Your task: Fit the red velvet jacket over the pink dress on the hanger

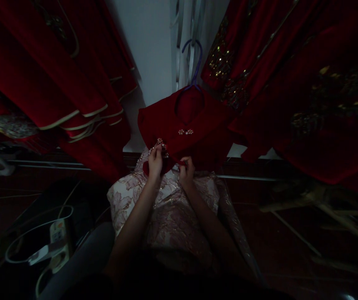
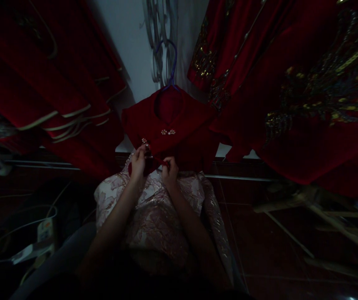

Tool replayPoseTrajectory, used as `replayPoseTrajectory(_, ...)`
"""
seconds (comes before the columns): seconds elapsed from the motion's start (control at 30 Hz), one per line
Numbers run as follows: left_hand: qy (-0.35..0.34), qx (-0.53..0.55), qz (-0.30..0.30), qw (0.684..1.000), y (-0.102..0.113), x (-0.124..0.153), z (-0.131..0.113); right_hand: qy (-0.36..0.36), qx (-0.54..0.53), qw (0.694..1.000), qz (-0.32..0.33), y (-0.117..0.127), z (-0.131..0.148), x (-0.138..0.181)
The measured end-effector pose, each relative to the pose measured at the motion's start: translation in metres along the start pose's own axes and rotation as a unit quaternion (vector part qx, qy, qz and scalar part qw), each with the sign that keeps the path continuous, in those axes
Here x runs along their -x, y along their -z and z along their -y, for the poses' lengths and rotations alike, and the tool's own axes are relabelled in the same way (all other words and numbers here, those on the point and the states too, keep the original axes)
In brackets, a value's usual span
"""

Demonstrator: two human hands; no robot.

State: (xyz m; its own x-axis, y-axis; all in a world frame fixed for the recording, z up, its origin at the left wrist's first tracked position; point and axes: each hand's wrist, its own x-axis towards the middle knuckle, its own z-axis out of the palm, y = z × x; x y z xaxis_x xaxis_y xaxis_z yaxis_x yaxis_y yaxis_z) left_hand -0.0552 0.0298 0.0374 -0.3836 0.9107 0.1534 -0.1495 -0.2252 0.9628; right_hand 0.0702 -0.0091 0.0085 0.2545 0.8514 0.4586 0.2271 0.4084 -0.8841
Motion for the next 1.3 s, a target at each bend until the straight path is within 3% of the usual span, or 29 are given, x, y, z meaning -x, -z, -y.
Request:
replayPoseTrajectory(0.17,0.109,0.116,0.055,0.986,-0.002,-0.012,-0.010,-0.007,-0.016,1.000,0.005,0.000,-0.002,0.000)
replayPoseTrajectory(0.4,0.061,0.080,-0.003,0.995,-0.003,-0.008,-0.018,-0.008,0.008,0.999,0.048,-0.003,-0.002,-0.004)
replayPoseTrajectory(0.47,0.072,0.048,0.027,0.996,-0.007,-0.007,-0.024,0.000,0.011,0.999,0.051,-0.003,-0.001,-0.004)
replayPoseTrajectory(0.53,0.087,0.006,0.098,0.991,-0.013,-0.007,-0.034,0.013,0.011,0.999,0.042,-0.002,-0.001,-0.003)
replayPoseTrajectory(0.6,0.040,-0.045,0.163,0.985,-0.021,-0.010,-0.049,0.017,0.015,0.999,0.032,-0.002,0.000,-0.003)
replayPoseTrajectory(0.67,-0.076,-0.104,0.195,0.972,-0.030,-0.015,-0.067,0.001,0.019,0.999,0.034,-0.002,0.000,-0.002)
replayPoseTrajectory(0.73,-0.207,-0.193,0.215,0.935,-0.038,-0.022,-0.084,-0.021,0.021,0.999,0.038,-0.003,0.000,-0.002)
replayPoseTrajectory(0.8,-0.300,-0.300,0.234,0.875,-0.045,-0.028,-0.096,-0.035,0.021,0.999,0.033,-0.004,-0.001,-0.002)
replayPoseTrajectory(0.9,-0.365,-0.404,0.255,0.799,-0.053,-0.035,-0.102,-0.042,0.019,0.999,0.027,-0.005,-0.001,-0.002)
replayPoseTrajectory(1.07,-0.417,-0.421,0.292,0.751,-0.063,-0.044,-0.104,-0.003,0.018,0.998,0.058,0.000,0.006,-0.001)
replayPoseTrajectory(1.17,-0.416,-0.384,0.318,0.760,-0.065,-0.049,-0.108,0.015,-0.003,0.998,0.062,0.005,0.016,-0.001)
replayPoseTrajectory(1.3,-0.330,-0.282,0.336,0.836,-0.062,-0.058,-0.110,0.038,-0.039,0.997,-0.045,0.013,0.036,-0.012)
